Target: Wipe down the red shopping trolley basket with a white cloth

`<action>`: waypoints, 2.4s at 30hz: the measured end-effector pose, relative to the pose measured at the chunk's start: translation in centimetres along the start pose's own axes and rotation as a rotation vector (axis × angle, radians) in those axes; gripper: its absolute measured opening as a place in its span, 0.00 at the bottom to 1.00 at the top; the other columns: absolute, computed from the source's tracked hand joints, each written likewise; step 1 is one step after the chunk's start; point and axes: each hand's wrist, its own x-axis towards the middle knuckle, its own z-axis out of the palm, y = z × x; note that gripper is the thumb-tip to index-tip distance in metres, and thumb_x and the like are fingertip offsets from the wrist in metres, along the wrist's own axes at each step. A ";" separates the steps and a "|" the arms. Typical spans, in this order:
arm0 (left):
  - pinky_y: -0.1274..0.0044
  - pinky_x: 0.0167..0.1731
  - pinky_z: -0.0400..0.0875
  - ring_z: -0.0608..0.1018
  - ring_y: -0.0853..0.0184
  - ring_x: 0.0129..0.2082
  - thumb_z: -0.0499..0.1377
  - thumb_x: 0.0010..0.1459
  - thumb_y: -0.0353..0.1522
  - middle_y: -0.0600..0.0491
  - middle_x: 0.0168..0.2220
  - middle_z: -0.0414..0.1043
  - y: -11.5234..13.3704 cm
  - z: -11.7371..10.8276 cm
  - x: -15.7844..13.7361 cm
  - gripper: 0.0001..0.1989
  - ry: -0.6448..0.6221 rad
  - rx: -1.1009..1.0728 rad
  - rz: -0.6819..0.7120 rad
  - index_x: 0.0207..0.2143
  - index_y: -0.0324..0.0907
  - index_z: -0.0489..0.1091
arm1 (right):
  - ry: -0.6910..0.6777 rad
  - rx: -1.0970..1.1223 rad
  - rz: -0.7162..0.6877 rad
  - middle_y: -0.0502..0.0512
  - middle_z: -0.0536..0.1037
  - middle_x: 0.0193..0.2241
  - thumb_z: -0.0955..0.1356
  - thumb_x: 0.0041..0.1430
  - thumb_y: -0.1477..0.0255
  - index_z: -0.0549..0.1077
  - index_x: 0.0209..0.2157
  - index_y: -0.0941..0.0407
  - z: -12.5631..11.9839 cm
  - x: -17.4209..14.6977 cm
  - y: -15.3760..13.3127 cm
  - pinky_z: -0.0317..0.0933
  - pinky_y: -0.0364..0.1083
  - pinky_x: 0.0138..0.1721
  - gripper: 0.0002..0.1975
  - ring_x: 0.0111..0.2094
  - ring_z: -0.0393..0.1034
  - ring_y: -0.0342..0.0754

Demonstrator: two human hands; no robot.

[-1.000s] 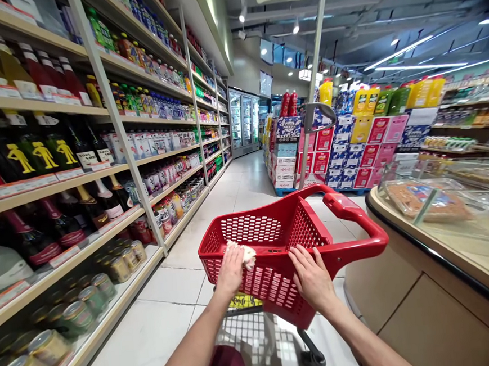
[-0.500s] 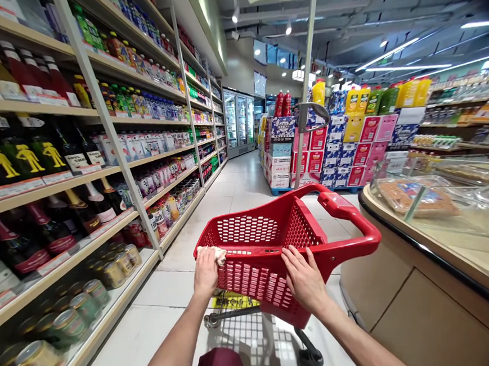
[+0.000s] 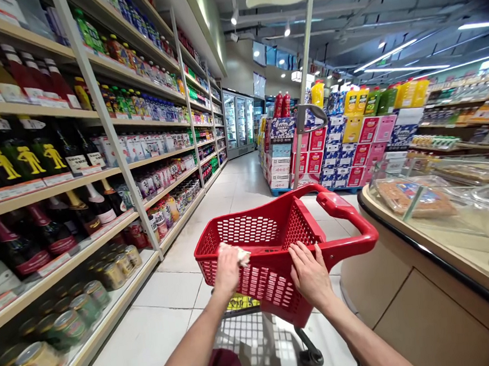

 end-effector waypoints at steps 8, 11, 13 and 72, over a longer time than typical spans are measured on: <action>0.56 0.53 0.57 0.64 0.59 0.53 0.41 0.55 0.25 0.45 0.48 0.66 0.6 0.2 0.5 0.21 0.012 -0.016 -0.013 0.50 0.39 0.60 | 0.006 -0.026 -0.020 0.56 0.71 0.48 0.58 0.53 0.76 0.69 0.46 0.59 -0.6 -0.1 0.1 0.34 0.56 0.58 0.19 0.53 0.57 0.51; 0.61 0.54 0.58 0.63 0.61 0.54 0.43 0.55 0.25 0.47 0.50 0.65 2.0 1.0 0.8 0.21 -0.011 -0.037 0.042 0.50 0.39 0.60 | 0.012 -0.015 -0.001 0.56 0.71 0.47 0.58 0.53 0.76 0.69 0.46 0.60 -0.7 -0.1 0.2 0.34 0.55 0.58 0.19 0.53 0.58 0.50; 0.62 0.54 0.59 0.62 0.63 0.54 0.43 0.56 0.26 0.49 0.51 0.65 2.5 1.2 0.8 0.20 -0.026 -0.053 0.075 0.51 0.40 0.60 | 0.014 -0.017 -0.005 0.57 0.71 0.48 0.58 0.53 0.76 0.68 0.46 0.60 -0.7 -0.1 0.5 0.34 0.55 0.58 0.19 0.53 0.58 0.50; 0.62 0.58 0.37 0.41 0.62 0.62 0.48 0.47 0.32 0.51 0.63 0.38 9.6 -2.9 2.3 0.37 -0.589 0.027 -0.110 0.60 0.37 0.41 | 0.012 -0.155 -0.043 0.56 0.72 0.45 0.57 0.57 0.75 0.69 0.46 0.54 -2.6 1.1 12.2 0.46 0.54 0.53 0.17 0.50 0.61 0.52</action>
